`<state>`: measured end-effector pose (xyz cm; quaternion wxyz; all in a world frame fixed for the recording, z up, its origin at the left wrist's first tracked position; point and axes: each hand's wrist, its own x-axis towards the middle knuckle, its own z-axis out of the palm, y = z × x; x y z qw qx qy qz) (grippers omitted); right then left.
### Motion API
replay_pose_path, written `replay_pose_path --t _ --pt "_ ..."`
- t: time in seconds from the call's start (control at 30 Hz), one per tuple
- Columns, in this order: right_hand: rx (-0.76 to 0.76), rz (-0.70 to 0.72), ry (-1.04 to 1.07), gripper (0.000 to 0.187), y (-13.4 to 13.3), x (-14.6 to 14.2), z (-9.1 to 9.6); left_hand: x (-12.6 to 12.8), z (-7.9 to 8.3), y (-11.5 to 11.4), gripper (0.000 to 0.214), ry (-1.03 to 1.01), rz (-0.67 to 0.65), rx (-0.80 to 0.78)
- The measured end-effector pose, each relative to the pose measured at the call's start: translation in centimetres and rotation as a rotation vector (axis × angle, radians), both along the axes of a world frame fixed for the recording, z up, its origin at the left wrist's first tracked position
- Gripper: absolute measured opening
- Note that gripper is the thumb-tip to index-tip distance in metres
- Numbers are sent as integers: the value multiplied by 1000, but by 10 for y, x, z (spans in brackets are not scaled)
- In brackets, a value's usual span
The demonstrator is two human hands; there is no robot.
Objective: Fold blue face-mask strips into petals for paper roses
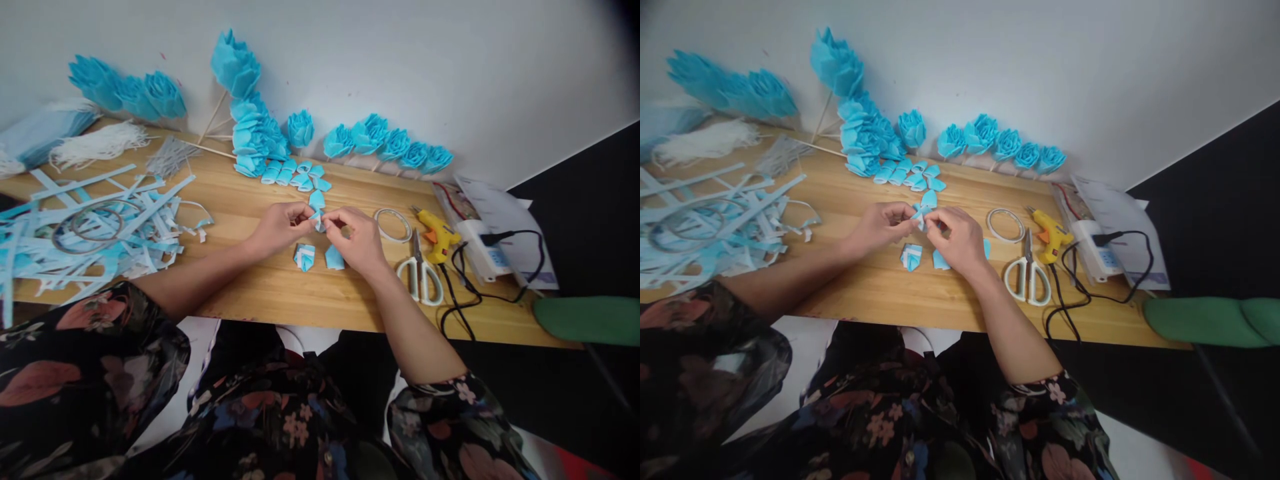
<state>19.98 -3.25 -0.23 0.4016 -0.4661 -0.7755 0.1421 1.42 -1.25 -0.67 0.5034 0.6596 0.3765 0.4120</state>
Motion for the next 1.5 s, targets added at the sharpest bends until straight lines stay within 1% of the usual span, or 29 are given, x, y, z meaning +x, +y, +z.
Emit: replay_pose_path --t 0.1,0.17,0.23,0.3,0.37,0.43,0.53,0.63,0.77,0.87,1.03,1.27,1.5 --pt "-19 -51 68 14 2 3 0 -1 5 -1 16 -16 -17 -46" --pt "-67 -77 188 18 5 7 0 -3 8 -2 15 -24 -37 -78" --pt "-172 -34 332 26 7 10 -1 -4 11 -3 14 -29 -62 -107" --pt "-294 49 436 34 9 12 -1 -4 11 -3 15 -31 -83 -128" --pt "-384 108 474 39 10 13 -2 -4 11 -3 15 -30 -90 -138" --pt "-430 132 478 43 9 13 -3 -5 10 -2 18 -30 -79 -137" --pt "-437 127 492 43 9 11 -4 -5 9 0 27 -43 -55 -110" --pt "-419 104 523 39 9 9 -5 -4 9 0 35 -49 -70 -79" --pt "-421 78 540 36 8 6 -5 -2 8 -2 29 -38 -103 -75" --pt "-436 74 536 36 8 7 -4 -2 7 0 24 -40 -67 -94" --pt "-460 72 557 34 8 11 -1 -3 5 5 18 -65 -9 -173" --pt "-445 143 545 41 10 12 -3 -4 6 3 21 -94 -18 -147" --pt "-461 124 562 42 9 10 -3 -4 4 4 22 -138 -9 -168"
